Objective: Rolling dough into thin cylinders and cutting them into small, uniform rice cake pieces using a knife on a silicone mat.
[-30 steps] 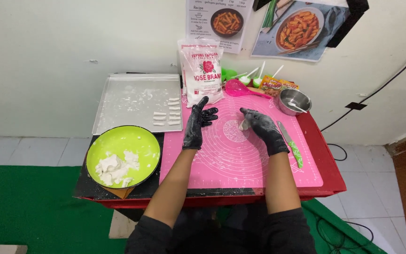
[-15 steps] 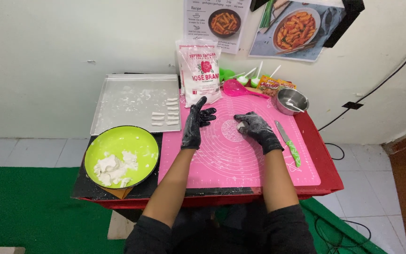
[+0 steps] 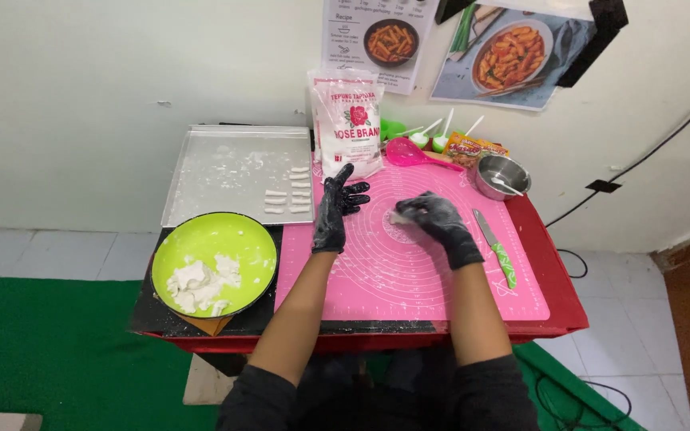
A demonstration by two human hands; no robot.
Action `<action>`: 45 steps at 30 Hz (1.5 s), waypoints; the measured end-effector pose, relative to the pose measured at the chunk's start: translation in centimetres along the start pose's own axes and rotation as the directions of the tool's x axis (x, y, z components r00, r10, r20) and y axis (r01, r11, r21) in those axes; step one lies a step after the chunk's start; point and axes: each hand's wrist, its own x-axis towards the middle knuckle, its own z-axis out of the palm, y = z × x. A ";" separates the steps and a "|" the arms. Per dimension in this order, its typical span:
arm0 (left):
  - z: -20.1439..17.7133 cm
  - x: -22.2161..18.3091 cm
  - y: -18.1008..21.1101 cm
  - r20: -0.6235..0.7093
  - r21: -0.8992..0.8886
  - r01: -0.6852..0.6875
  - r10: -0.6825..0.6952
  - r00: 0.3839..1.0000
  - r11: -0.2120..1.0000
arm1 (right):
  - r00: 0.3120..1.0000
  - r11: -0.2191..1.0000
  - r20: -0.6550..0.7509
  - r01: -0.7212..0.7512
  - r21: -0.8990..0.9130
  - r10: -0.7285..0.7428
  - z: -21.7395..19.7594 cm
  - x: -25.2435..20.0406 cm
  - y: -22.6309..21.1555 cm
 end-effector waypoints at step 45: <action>0.1 0.6 0.2 -0.092 -0.130 -0.047 0.036 0.995 0.990 | 0.933 0.678 0.056 0.298 -0.672 -0.354 5.5 -8.2 -1.4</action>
